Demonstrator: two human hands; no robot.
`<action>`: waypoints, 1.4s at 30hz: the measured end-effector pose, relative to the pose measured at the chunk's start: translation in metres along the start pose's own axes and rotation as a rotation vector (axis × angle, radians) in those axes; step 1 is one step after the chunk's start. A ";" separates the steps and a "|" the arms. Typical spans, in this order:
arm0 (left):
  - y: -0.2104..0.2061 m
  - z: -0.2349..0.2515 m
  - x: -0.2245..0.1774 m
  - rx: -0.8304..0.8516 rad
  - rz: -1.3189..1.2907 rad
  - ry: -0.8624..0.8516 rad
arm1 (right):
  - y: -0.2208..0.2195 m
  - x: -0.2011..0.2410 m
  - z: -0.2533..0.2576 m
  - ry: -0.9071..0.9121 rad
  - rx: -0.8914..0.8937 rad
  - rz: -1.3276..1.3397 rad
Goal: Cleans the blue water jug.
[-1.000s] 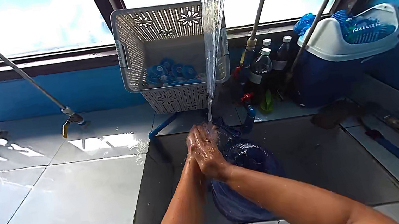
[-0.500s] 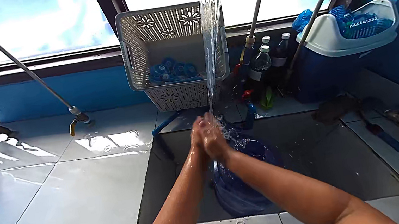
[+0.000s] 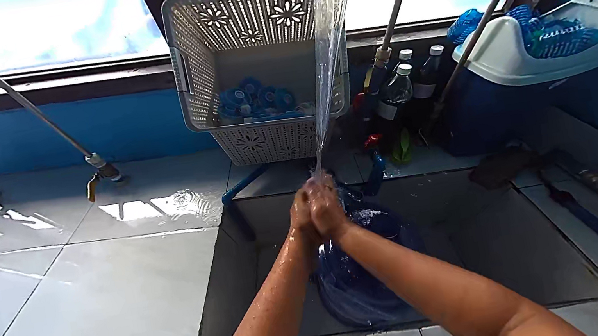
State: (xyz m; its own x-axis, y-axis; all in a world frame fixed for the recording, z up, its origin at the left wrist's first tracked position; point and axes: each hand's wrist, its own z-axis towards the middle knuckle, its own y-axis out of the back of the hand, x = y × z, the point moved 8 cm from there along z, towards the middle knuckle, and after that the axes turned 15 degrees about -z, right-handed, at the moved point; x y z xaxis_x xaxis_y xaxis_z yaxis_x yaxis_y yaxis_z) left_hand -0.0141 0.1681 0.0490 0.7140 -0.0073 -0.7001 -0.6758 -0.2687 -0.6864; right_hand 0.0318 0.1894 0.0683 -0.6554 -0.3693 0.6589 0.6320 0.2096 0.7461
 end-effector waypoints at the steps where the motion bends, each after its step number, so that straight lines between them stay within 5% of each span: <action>1: 0.001 -0.002 -0.007 0.021 0.039 -0.036 | -0.006 0.012 -0.013 0.033 0.002 0.038; 6: -0.011 -0.009 0.014 -0.051 -0.097 0.084 | 0.014 -0.025 0.012 -0.077 -0.003 -0.067; 9: 0.006 0.008 -0.008 0.001 0.146 -0.058 | -0.003 0.003 -0.017 0.039 -0.101 0.087; 11: 0.014 0.018 0.000 0.119 0.049 -0.166 | -0.004 0.006 -0.017 0.035 -0.056 0.163; 14: -0.008 -0.004 0.014 -0.068 -0.090 0.026 | 0.012 -0.015 0.002 -0.081 0.025 0.012; 17: 0.013 0.013 -0.004 0.018 0.037 -0.112 | -0.002 0.015 -0.024 0.028 -0.021 0.029; 22: -0.012 -0.013 0.020 -0.059 -0.179 0.074 | 0.015 -0.019 0.006 -0.065 0.030 -0.184; 26: -0.007 -0.009 -0.001 -0.033 -0.108 -0.015 | -0.002 0.015 -0.021 -0.045 0.138 -0.232; 29: 0.002 -0.009 0.027 -0.039 -0.245 0.081 | 0.007 -0.017 0.002 -0.083 0.095 -0.249; 33: 0.039 0.001 0.014 -0.097 -0.195 0.048 | -0.027 0.009 -0.075 0.238 0.047 -0.171; 36: 0.057 0.002 0.006 -0.040 -0.429 0.202 | -0.027 0.017 -0.137 0.391 0.143 -0.099; 42: 0.030 -0.033 0.027 0.076 -0.314 0.265 | 0.011 -0.007 -0.076 0.352 -0.087 -0.255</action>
State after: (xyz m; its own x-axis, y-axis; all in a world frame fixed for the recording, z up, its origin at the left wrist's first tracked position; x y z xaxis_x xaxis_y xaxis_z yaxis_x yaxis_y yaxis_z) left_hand -0.0094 0.1277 0.0159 0.9035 -0.1860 -0.3862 -0.4219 -0.2259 -0.8781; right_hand 0.0748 0.1256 0.0649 -0.6236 -0.6881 0.3710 0.5107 0.0008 0.8598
